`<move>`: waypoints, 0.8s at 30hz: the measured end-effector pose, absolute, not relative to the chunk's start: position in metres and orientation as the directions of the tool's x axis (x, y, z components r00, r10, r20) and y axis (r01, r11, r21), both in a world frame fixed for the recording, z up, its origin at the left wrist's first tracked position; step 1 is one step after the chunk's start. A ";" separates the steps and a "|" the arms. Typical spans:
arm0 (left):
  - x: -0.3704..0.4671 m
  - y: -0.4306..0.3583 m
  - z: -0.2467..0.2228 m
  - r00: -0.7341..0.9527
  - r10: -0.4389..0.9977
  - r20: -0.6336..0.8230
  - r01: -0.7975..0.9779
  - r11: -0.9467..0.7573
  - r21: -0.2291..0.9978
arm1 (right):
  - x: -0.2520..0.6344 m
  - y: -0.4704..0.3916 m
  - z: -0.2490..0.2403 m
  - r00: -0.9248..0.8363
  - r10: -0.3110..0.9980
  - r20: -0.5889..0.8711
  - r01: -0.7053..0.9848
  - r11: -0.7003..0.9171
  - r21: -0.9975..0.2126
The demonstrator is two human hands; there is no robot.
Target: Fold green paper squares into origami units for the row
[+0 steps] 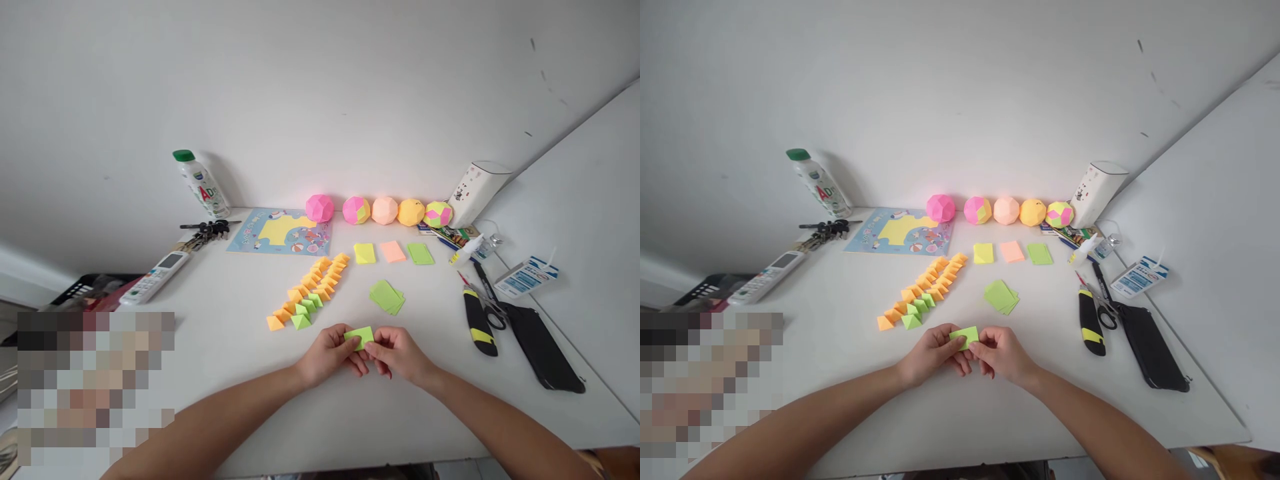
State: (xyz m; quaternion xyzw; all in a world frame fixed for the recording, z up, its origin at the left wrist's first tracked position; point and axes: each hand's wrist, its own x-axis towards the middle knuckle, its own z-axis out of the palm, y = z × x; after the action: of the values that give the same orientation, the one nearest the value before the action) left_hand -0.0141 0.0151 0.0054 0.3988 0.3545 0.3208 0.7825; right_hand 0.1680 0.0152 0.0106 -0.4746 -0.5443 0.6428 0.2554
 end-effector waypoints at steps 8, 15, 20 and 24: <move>-0.016 0.015 0.006 0.575 0.771 -0.275 -0.213 0.465 0.859 | 0.169 0.016 0.013 -0.431 0.826 -0.363 0.181 -0.315 -0.932; -0.015 0.013 0.005 0.583 0.764 -0.276 -0.201 0.465 0.862 | 0.166 0.012 0.015 -0.435 0.870 -0.233 0.277 -0.117 -0.954; -0.016 0.013 0.003 0.599 0.757 -0.262 -0.199 0.458 0.866 | 0.165 0.010 0.016 -0.419 0.888 -0.188 0.341 -0.038 -0.939; -0.016 0.015 0.002 0.620 0.734 -0.278 -0.178 0.476 0.861 | 0.163 0.009 0.018 -0.375 0.907 -0.189 0.323 -0.063 -0.944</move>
State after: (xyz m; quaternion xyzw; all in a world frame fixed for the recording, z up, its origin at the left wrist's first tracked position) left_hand -0.0159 0.0148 0.0017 0.4236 0.3282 0.2872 0.7940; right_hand 0.1635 0.0085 0.0179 -0.4892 -0.6291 0.5404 0.2702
